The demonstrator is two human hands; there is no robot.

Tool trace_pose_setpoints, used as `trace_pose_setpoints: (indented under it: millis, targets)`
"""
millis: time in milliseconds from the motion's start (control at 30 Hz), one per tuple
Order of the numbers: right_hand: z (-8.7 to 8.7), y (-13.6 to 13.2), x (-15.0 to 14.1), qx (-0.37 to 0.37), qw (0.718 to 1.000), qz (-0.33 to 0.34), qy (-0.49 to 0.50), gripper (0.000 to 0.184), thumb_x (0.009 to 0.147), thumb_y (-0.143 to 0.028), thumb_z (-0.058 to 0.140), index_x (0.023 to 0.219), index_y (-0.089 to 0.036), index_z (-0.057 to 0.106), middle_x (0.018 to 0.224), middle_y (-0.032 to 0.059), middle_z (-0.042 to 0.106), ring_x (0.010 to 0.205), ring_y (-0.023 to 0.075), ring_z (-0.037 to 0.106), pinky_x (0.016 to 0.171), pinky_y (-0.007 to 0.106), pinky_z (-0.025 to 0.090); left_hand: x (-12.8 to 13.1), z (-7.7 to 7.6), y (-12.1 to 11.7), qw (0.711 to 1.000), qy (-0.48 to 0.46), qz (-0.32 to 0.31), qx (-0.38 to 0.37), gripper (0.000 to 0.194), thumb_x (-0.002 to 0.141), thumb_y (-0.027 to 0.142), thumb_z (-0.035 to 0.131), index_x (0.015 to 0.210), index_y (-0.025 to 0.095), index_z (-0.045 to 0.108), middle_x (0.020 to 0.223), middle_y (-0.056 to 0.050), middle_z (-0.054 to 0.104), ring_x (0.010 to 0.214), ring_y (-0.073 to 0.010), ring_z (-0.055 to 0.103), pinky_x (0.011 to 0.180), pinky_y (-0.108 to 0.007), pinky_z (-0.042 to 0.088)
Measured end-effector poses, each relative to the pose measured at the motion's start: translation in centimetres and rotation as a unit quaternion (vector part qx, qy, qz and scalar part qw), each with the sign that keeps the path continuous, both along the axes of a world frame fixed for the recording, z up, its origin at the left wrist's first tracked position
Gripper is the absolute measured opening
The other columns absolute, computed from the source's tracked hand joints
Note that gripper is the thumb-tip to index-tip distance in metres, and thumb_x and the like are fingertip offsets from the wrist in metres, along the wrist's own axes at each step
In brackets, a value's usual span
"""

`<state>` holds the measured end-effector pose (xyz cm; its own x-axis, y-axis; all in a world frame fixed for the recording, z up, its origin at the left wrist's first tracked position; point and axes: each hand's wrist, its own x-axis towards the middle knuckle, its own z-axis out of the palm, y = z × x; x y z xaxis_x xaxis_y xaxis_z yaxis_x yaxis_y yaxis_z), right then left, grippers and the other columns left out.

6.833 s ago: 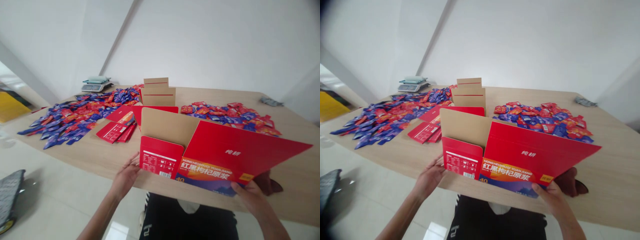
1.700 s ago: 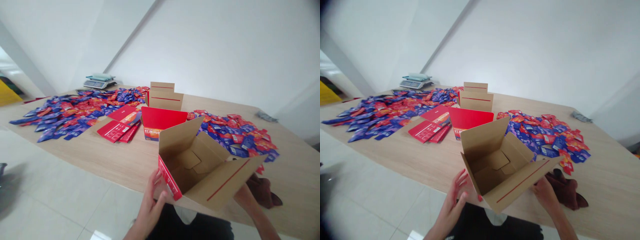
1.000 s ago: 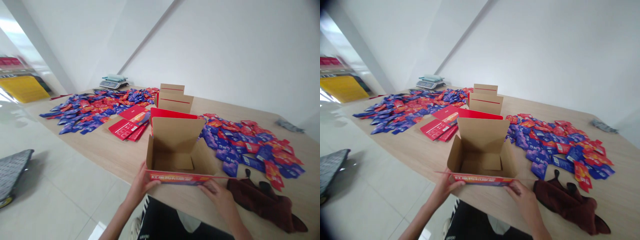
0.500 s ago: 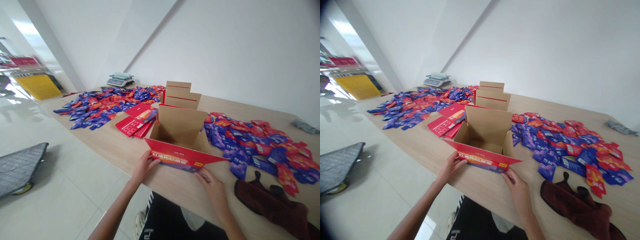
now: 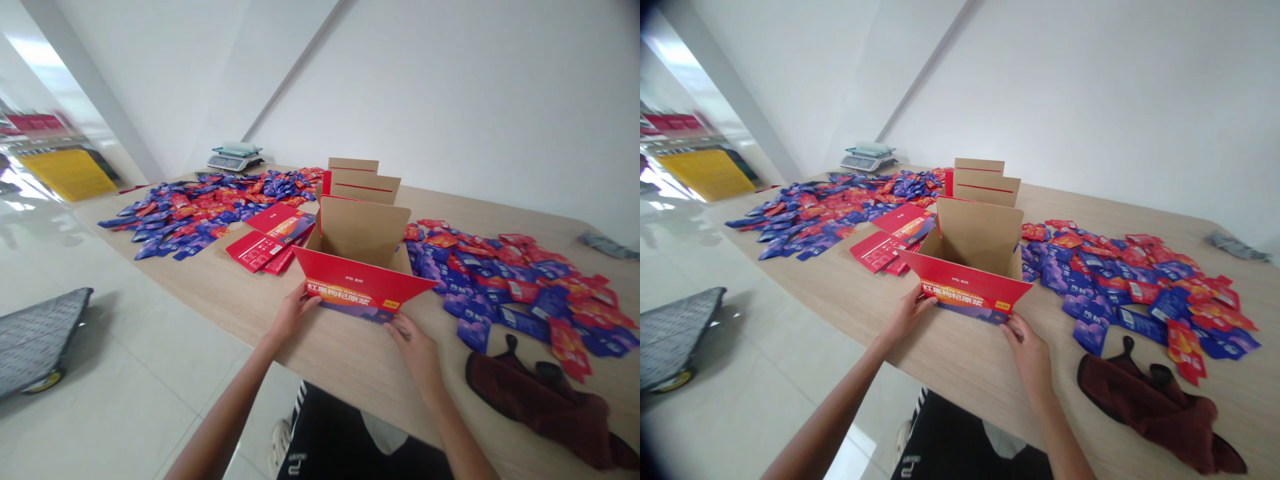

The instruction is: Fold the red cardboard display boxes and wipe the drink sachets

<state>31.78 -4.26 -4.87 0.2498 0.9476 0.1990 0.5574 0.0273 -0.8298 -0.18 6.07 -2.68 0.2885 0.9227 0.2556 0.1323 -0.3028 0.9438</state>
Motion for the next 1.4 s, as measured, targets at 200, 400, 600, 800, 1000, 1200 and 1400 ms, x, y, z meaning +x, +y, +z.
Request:
trace_pose_setpoints:
  millis: [200, 400, 600, 800, 1000, 1200, 1400]
  targets:
    - [0.1, 1.4, 0.0, 0.002, 1.0, -0.003, -0.009, 0.058, 0.093, -0.063, 0.058, 0.131, -0.021, 0.065, 0.118, 0.0113, 0.077, 0.106, 0.0289, 0.075, 0.098, 0.044, 0.057, 0.3, -0.1, 1.8, 1.0, -0.007, -0.014, 0.008, 0.056, 0.097, 0.046, 0.067, 0.143, 0.018, 0.054, 0.143, -0.013, 0.065, 0.125, -0.0308, 0.066, 0.108, -0.048, 0.054]
    - [0.0, 2.4, 0.0, 0.014, 1.0, -0.005, -0.02, 0.06, 0.093, -0.065, 0.057, 0.132, -0.02, 0.065, 0.116, 0.0116, 0.078, 0.105, 0.0278, 0.075, 0.098, 0.043, 0.056, 0.8, -0.2, 2.9, 0.999, 0.006, -0.014, 0.03, 0.06, 0.098, 0.049, 0.064, 0.148, 0.019, 0.049, 0.145, -0.013, 0.063, 0.128, -0.0309, 0.065, 0.108, -0.045, 0.055]
    - [0.1, 2.4, 0.3, 0.019, 1.0, 0.006, -0.02, 0.066, 0.091, -0.066, 0.058, 0.137, -0.019, 0.063, 0.117, 0.0118, 0.077, 0.105, 0.028, 0.075, 0.096, 0.043, 0.057, 0.2, 0.1, 2.6, 0.994, 0.081, 0.023, 0.072, 0.072, 0.095, 0.053, 0.067, 0.154, 0.021, 0.042, 0.143, -0.013, 0.063, 0.123, -0.03, 0.066, 0.101, -0.042, 0.057]
    - [-1.3, -0.4, 1.6, -0.037, 0.999, 0.017, 0.019, 0.079, 0.086, -0.065, 0.066, 0.151, -0.023, 0.05, 0.137, 0.01, 0.069, 0.113, 0.0278, 0.073, 0.102, 0.043, 0.056, -7.2, 3.5, 4.5, 0.955, 0.203, 0.182, 0.119, 0.05, 0.106, 0.053, 0.044, 0.143, 0.021, 0.054, 0.143, -0.016, 0.055, 0.134, -0.031, 0.052, 0.115, -0.05, 0.042]
    - [-2.4, -3.5, 1.4, -0.078, 0.996, 0.006, 0.048, 0.067, 0.092, -0.066, 0.057, 0.146, -0.027, 0.055, 0.149, 0.0064, 0.06, 0.132, 0.0284, 0.062, 0.112, 0.043, 0.051, -13.5, 4.7, 11.4, 0.909, 0.37, 0.171, 0.089, 0.079, 0.088, 0.072, 0.062, 0.148, 0.021, 0.054, 0.158, -0.016, 0.046, 0.151, -0.041, 0.032, 0.123, -0.054, 0.027]
    - [-2.5, -3.1, 1.4, -0.053, 0.997, 0.007, 0.049, 0.059, 0.097, -0.064, 0.048, 0.14, -0.026, 0.061, 0.147, 0.0061, 0.062, 0.139, 0.0277, 0.056, 0.111, 0.041, 0.052, -15.2, 3.2, 13.5, 0.862, 0.486, 0.132, 0.051, 0.081, 0.09, 0.066, 0.067, 0.152, 0.018, 0.049, 0.163, -0.019, 0.039, 0.151, -0.0409, 0.034, 0.121, -0.062, 0.028]
    - [-3.0, -3.0, 1.8, -0.037, 0.999, 0.015, 0.034, 0.055, 0.099, -0.062, 0.046, 0.14, -0.027, 0.062, 0.145, 0.0063, 0.064, 0.136, 0.028, 0.059, 0.112, 0.044, 0.051, -16.0, 4.8, 14.8, 0.833, 0.532, 0.131, 0.074, 0.045, 0.101, 0.041, 0.066, 0.139, 0.019, 0.058, 0.144, -0.013, 0.057, 0.125, -0.0302, 0.06, 0.104, -0.055, 0.052]
